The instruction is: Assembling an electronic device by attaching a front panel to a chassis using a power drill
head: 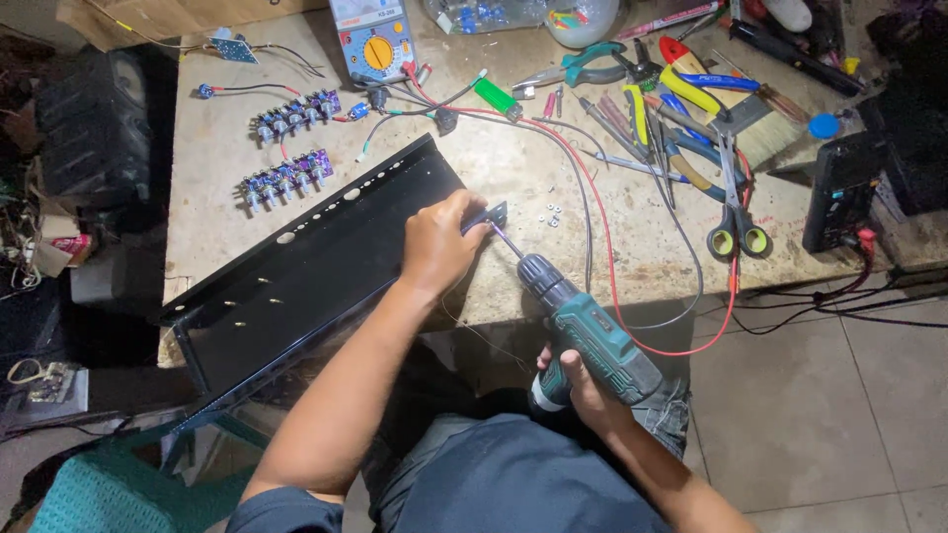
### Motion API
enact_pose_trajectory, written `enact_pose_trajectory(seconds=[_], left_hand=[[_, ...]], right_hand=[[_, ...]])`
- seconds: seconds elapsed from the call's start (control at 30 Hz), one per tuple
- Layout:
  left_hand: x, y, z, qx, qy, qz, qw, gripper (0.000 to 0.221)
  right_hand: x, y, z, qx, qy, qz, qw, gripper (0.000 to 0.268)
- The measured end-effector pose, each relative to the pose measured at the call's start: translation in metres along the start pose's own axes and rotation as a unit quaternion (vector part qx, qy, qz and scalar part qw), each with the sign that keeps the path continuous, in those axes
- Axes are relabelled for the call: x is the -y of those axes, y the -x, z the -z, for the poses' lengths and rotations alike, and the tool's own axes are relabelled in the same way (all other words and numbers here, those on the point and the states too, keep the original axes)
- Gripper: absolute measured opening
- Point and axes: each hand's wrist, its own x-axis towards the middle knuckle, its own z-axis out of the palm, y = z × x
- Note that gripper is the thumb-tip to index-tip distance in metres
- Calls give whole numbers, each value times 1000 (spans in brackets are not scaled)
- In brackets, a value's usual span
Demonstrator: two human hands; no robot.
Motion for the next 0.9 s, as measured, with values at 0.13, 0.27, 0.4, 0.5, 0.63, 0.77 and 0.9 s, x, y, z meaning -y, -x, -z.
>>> enact_pose_trajectory(seconds=[0.13, 0.27, 0.4, 0.5, 0.63, 0.77, 0.9], left_hand=[[-3, 1, 3, -2, 3, -7, 1000, 32], [0, 1, 0, -2, -2, -10, 1000, 32], [2, 1, -2, 0, -6, -14, 1000, 32], [3, 0, -4, -3, -8, -17, 1000, 32], [4, -1, -6, -3, -14, -17, 1000, 33], [4, -1, -7, 0, -13, -11, 1000, 33], [4, 0, -6, 0, -15, -13, 1000, 33]], right_hand=[[-2, 0, -1, -8, 12, 9, 1000, 49], [-24, 8, 3, -17, 36, 8, 999, 42], [-47, 9, 13, -25, 68, -80, 994, 43], [-27, 4, 2, -18, -44, -42, 998, 51], [-20, 3, 2, -14, -40, -40, 998, 53], [-19, 2, -5, -25, -40, -39, 998, 52], [-26, 1, -6, -21, -44, -12, 999, 54]])
